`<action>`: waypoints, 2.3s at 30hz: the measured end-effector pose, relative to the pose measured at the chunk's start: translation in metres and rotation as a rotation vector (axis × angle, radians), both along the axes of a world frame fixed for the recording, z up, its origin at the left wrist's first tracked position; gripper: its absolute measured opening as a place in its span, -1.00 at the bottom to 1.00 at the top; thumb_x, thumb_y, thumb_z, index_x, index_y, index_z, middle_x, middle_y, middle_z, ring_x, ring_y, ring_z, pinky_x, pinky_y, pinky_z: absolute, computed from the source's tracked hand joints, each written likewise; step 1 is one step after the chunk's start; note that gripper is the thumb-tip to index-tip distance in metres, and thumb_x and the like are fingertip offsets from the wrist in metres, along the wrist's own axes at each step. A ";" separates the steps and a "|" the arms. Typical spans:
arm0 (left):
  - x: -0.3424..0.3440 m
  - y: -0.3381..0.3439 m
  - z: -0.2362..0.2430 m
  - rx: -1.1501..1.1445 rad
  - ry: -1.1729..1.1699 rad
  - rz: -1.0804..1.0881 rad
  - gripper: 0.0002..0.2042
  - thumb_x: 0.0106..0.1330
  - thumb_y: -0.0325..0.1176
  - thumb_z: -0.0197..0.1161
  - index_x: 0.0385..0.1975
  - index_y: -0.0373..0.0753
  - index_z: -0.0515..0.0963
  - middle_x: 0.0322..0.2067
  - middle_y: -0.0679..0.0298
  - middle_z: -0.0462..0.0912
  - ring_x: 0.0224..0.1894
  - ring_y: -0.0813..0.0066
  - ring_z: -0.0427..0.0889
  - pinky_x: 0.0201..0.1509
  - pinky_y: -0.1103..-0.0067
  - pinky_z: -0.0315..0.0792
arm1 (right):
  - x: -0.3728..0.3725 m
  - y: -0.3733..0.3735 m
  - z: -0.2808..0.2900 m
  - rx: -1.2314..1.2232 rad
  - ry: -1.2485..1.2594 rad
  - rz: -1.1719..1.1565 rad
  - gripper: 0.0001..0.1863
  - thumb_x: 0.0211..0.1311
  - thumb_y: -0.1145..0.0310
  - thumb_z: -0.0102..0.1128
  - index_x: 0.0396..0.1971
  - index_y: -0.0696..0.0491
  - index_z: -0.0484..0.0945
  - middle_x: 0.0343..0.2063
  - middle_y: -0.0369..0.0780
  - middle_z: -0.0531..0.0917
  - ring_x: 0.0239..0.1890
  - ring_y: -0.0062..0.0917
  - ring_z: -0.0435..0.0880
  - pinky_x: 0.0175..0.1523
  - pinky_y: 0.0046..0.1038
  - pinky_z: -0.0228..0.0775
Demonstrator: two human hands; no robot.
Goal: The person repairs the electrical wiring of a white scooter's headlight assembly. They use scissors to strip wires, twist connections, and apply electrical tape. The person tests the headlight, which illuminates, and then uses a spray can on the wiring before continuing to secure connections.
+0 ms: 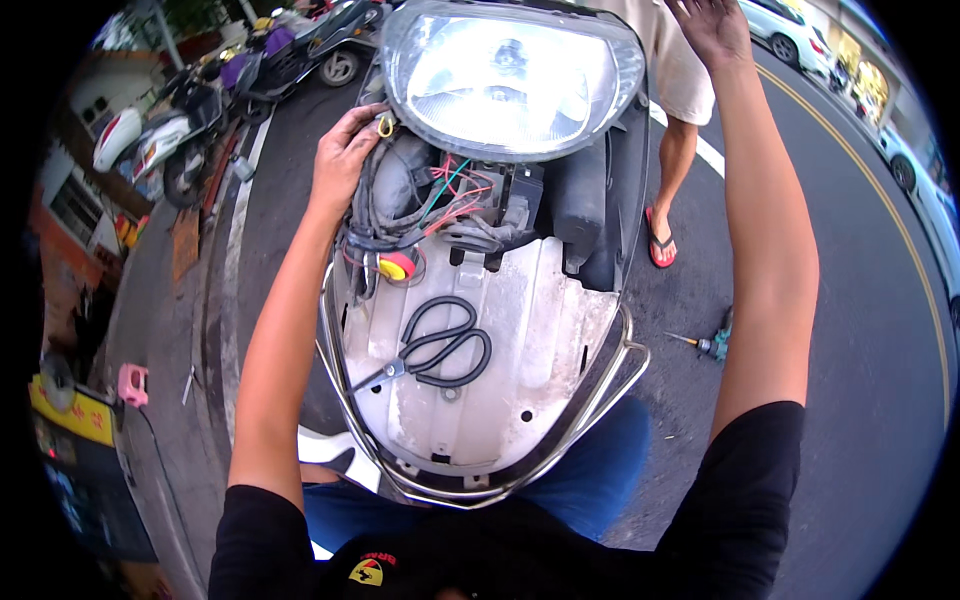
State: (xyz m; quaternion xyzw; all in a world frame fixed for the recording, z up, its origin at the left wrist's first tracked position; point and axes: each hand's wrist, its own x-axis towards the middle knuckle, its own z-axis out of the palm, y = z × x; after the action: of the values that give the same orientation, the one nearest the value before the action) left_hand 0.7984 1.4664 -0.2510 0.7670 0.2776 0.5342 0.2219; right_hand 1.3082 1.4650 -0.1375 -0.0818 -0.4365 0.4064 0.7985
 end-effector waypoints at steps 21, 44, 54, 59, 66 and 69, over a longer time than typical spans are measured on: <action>0.000 -0.006 -0.009 0.017 0.056 0.055 -0.72 0.41 -0.37 0.16 0.01 -0.37 0.57 -0.14 0.29 0.67 -0.06 0.60 0.57 0.10 0.60 0.43 | -0.017 0.047 0.042 -0.104 -0.252 -0.296 -0.49 0.55 0.00 -0.29 0.22 0.07 0.33 0.15 -0.07 0.52 0.07 -0.19 0.61 0.00 -0.21 0.63; 0.008 -0.005 -0.012 0.022 -0.023 0.066 -0.71 0.33 -0.35 0.18 -0.03 -0.34 0.58 -0.18 0.10 0.73 -0.14 0.40 0.69 0.02 0.48 0.49 | -0.020 0.033 0.031 -0.127 -0.293 -0.349 -0.52 0.55 -0.07 -0.26 0.27 -0.14 0.31 0.05 -0.24 0.58 0.02 -0.41 0.58 0.11 -0.28 0.41; 0.004 -0.009 -0.008 -0.031 0.028 0.033 -0.76 0.33 -0.47 0.16 -0.04 -0.36 0.57 -0.20 0.31 0.67 -0.12 0.61 0.55 0.05 0.59 0.44 | -0.035 0.024 0.032 -0.183 -0.237 -0.312 -0.56 0.53 -0.11 -0.29 0.25 -0.30 0.32 0.16 -0.20 0.55 0.15 -0.36 0.54 0.19 -0.25 0.35; 0.005 -0.010 -0.010 -0.011 0.019 0.105 -0.73 0.25 -0.36 0.26 -0.07 -0.26 0.62 -0.16 0.11 0.73 -0.09 0.24 0.71 0.03 0.44 0.49 | -0.032 0.036 0.028 -0.097 -0.170 -0.231 -0.43 0.44 -0.23 -0.15 0.23 -0.17 0.38 0.12 -0.27 0.57 0.19 -0.40 0.47 0.30 -0.22 0.21; 0.004 -0.009 -0.010 -0.026 -0.022 0.039 -0.73 0.26 -0.35 0.26 -0.08 -0.30 0.62 -0.22 0.12 0.74 -0.16 0.35 0.71 -0.01 0.48 0.49 | -0.042 0.029 0.027 -0.077 -0.193 -0.342 -0.44 0.44 -0.19 -0.11 0.23 -0.14 0.40 0.07 -0.26 0.61 0.19 -0.42 0.49 0.30 -0.28 0.24; 0.005 -0.008 -0.009 -0.031 -0.007 0.050 -0.73 0.27 -0.35 0.25 -0.08 -0.30 0.62 -0.23 0.12 0.74 -0.17 0.35 0.71 -0.02 0.48 0.50 | -0.043 0.028 0.027 -0.101 -0.151 -0.294 -0.44 0.45 -0.18 -0.10 0.23 -0.13 0.40 0.12 -0.25 0.58 0.20 -0.42 0.50 0.29 -0.26 0.26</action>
State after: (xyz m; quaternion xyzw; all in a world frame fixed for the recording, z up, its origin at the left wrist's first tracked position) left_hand 0.8038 1.4586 -0.2605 0.7543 0.3042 0.5381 0.2211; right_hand 1.2654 1.4926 -0.1101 -0.2151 -0.4576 0.2992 0.8092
